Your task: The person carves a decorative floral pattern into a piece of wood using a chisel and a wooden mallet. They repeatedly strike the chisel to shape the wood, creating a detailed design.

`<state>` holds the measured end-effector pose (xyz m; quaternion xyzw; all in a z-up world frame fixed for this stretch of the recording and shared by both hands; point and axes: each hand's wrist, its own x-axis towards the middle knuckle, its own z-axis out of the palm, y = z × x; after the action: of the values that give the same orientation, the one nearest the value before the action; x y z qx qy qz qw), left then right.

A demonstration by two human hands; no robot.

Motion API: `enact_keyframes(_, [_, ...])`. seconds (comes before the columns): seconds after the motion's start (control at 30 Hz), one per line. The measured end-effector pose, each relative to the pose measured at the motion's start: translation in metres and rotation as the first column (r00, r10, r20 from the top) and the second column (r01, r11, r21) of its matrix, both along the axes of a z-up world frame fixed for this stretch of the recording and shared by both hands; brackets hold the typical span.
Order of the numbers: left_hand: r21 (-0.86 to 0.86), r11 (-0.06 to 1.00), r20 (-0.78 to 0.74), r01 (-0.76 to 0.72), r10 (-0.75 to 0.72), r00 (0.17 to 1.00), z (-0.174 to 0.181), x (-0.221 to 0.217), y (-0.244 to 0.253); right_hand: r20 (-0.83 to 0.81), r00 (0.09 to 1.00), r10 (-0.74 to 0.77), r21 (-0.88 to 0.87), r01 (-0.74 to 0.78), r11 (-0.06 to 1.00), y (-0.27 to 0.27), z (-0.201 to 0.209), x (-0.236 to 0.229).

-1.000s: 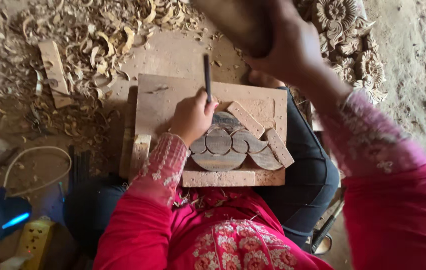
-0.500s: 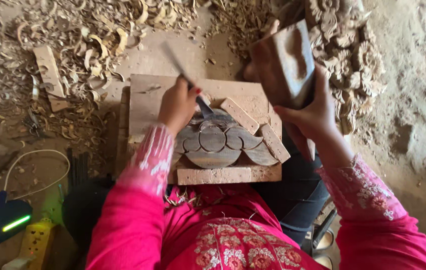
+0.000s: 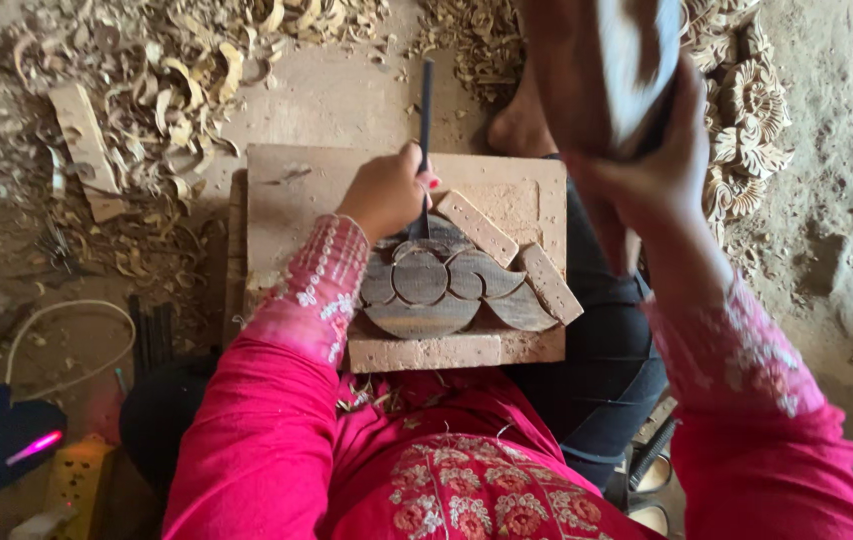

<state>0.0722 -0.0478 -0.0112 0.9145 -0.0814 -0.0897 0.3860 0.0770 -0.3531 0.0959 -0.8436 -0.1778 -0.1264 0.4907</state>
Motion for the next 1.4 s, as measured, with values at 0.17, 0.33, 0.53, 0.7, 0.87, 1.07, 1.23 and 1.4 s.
enact_keyframes(0.17, [0.104,0.994,0.102,0.044,-0.054,0.993,-0.011,0.001,-0.011,-0.032,0.995,-0.094,-0.267,0.082,0.96,0.032,0.011,0.06])
enact_keyframes(0.33, [0.038,0.996,0.128,0.082,-0.086,0.988,-0.007,-0.002,-0.008,0.097,0.987,0.128,-0.651,-0.034,0.758,0.04,0.037,0.06])
enact_keyframes(0.53, [0.065,0.99,-0.09,0.128,-0.122,0.988,0.004,-0.032,-0.005,0.106,0.984,0.145,-0.647,-0.042,0.762,0.027,0.023,0.013])
enact_keyframes(0.7, [-0.023,0.977,0.635,0.214,-0.151,0.758,0.015,-0.116,-0.004,-0.138,0.988,-0.063,-0.311,0.018,0.95,0.0,-0.005,-0.076])
enact_keyframes(0.87, [-0.158,0.982,0.774,0.107,0.055,0.631,0.016,-0.123,-0.01,-0.42,0.854,-0.307,-0.51,0.057,0.858,-0.016,-0.024,-0.165])
enact_keyframes(1.07, [-0.871,0.47,0.027,-0.143,0.337,0.941,0.021,-0.083,-0.005,-0.427,0.839,-0.337,-0.484,0.102,0.869,-0.009,-0.036,-0.194])
enact_keyframes(1.23, [0.065,0.991,0.492,-0.12,0.073,0.867,0.007,-0.088,0.007,-0.443,0.82,-0.363,-0.471,0.132,0.872,-0.012,-0.042,-0.196])
enact_keyframes(1.4, [0.252,0.949,0.617,-0.19,-0.006,0.787,-0.007,-0.104,-0.006,-0.457,0.8,-0.389,-0.456,0.165,0.875,-0.007,-0.039,-0.195])
